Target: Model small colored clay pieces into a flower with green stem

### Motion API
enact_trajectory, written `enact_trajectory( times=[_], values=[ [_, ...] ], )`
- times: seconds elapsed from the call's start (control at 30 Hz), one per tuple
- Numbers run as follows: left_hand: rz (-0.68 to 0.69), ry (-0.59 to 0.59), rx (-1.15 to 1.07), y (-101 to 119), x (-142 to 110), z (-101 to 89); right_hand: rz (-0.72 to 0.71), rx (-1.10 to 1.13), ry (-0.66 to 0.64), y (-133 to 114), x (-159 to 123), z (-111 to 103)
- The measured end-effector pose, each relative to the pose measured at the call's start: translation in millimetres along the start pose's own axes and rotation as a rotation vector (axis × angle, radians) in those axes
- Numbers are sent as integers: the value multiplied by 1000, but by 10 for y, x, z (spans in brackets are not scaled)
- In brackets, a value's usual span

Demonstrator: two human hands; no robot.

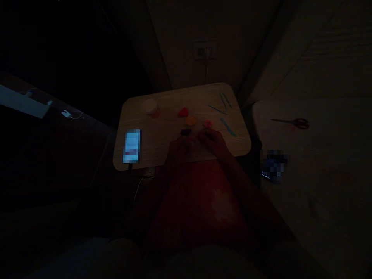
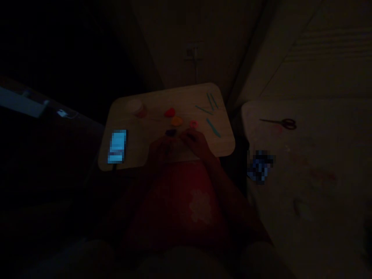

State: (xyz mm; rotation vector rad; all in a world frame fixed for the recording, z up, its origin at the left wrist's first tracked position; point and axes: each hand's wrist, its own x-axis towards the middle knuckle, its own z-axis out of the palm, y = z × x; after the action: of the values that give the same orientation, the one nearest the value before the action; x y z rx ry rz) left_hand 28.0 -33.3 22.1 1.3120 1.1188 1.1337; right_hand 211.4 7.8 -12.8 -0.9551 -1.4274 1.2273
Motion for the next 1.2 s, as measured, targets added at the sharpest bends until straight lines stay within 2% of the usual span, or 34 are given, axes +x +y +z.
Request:
enact_trajectory(
  times=[0.17,0.3,0.53,0.83,0.97,1.1,1.2],
  values=[
    [4,7,-88,-44,19,32,13,-11,10,14,1,5],
    [-5,-37,22,-8,11,19,-5,5,-12,10,4,1],
    [43,37,60,15,16,-5,13,-6,-2,-3,5,5],
    [99,66,254,50,-33,-104,17,-23,3,-5,3,6],
    [135,83,233,44,-9,-129,10,-41,4,-7,1,2],
    [95,112,136,75,31,-160,10,-40,3,-19,-1,0],
    [60,160,91,164,78,-269,33,-22,5,-26,1,1]
  ],
)
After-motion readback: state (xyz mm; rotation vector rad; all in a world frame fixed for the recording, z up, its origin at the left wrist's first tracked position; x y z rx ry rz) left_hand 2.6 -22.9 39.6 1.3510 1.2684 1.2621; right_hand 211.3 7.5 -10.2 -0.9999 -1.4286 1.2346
